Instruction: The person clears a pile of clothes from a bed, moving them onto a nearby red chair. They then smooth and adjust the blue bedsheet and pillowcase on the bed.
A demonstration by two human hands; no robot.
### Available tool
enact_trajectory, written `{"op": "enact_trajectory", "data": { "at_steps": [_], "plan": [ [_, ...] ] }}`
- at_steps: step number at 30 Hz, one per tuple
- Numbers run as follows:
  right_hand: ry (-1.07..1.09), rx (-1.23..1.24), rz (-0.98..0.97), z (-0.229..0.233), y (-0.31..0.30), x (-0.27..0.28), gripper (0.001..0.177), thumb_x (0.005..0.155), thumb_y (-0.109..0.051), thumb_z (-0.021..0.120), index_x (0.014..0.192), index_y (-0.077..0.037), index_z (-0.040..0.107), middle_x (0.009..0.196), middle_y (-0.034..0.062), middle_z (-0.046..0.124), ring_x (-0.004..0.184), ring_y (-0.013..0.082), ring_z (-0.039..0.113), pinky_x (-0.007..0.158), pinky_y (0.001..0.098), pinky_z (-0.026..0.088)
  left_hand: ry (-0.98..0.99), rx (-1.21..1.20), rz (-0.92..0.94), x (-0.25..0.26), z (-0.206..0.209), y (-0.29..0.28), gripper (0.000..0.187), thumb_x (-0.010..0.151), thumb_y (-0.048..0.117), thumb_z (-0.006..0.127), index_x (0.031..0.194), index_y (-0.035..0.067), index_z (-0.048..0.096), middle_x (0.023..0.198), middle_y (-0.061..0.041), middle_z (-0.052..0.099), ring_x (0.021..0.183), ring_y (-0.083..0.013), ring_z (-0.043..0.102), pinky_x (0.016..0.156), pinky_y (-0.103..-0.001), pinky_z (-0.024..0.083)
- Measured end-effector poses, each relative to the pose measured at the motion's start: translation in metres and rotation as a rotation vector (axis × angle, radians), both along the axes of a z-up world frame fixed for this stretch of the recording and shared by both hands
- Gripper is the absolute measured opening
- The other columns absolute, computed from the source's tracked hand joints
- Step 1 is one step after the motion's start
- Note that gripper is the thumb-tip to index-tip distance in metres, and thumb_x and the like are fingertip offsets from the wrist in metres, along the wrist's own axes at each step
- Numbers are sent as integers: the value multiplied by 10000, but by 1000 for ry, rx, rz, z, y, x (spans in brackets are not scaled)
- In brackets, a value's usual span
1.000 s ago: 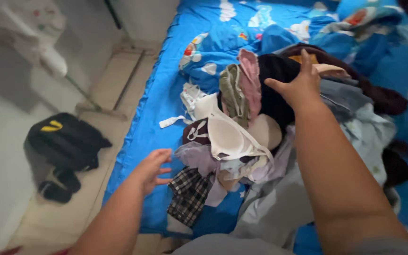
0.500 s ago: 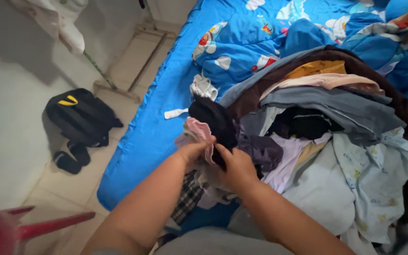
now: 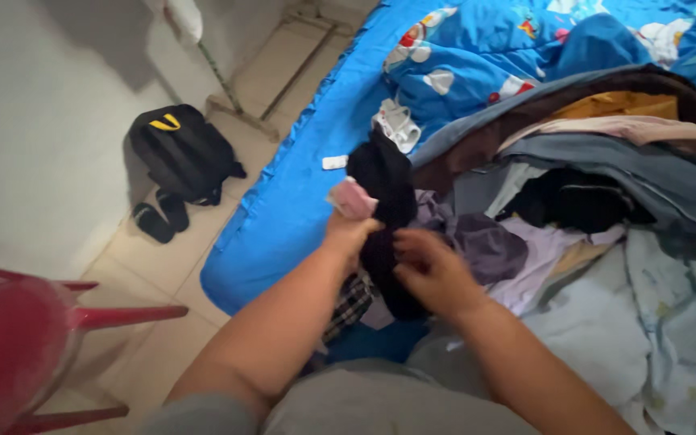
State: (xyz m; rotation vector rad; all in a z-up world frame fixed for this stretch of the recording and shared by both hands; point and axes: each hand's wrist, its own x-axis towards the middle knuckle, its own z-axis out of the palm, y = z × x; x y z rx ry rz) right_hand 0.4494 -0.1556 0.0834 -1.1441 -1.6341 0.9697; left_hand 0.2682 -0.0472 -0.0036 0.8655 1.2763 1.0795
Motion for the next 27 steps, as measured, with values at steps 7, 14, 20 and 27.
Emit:
{"op": "enact_trajectory", "data": {
  "at_steps": [7, 14, 20, 27],
  "plan": [
    [422, -70, -448, 21, 20, 67, 280, 999, 18, 671, 1256, -38, 575, 1029, 75, 683, 902, 160, 681, 815, 283, 561, -502, -91, 174, -94, 116, -5, 496, 747, -49, 721, 1209, 61, 579, 989, -152, 672, 885, -330, 707, 788, -519, 610],
    [508, -124, -397, 29, 28, 30, 286, 987, 34, 690, 1246, -7, 576, 975, 92, 634, 861, 198, 671, 777, 303, 566, -635, 192, 469, -213, 164, -23, 388, 788, -38, 671, 1150, 97, 635, 956, -102, 730, 895, -282, 744, 826, -443, 644],
    [119, -218, -331, 27, 18, -21, 280, 1001, -11, 666, 1273, 6, 604, 1048, 98, 692, 955, 220, 710, 838, 328, 578, -806, 340, 531, -366, 117, -56, 207, 866, 65, 625, 1055, 8, 687, 939, -129, 719, 851, -292, 720, 771, -449, 618],
    [109, -210, -268, -5, 42, -115, 209, 1048, -11, 644, 1233, 17, 550, 1175, 139, 670, 1034, 218, 706, 902, 370, 578, -910, 412, 840, -560, 58, -121, 230, 847, 116, 633, 1044, 2, 665, 923, -142, 709, 844, -333, 707, 788, -494, 624]
  ]
}}
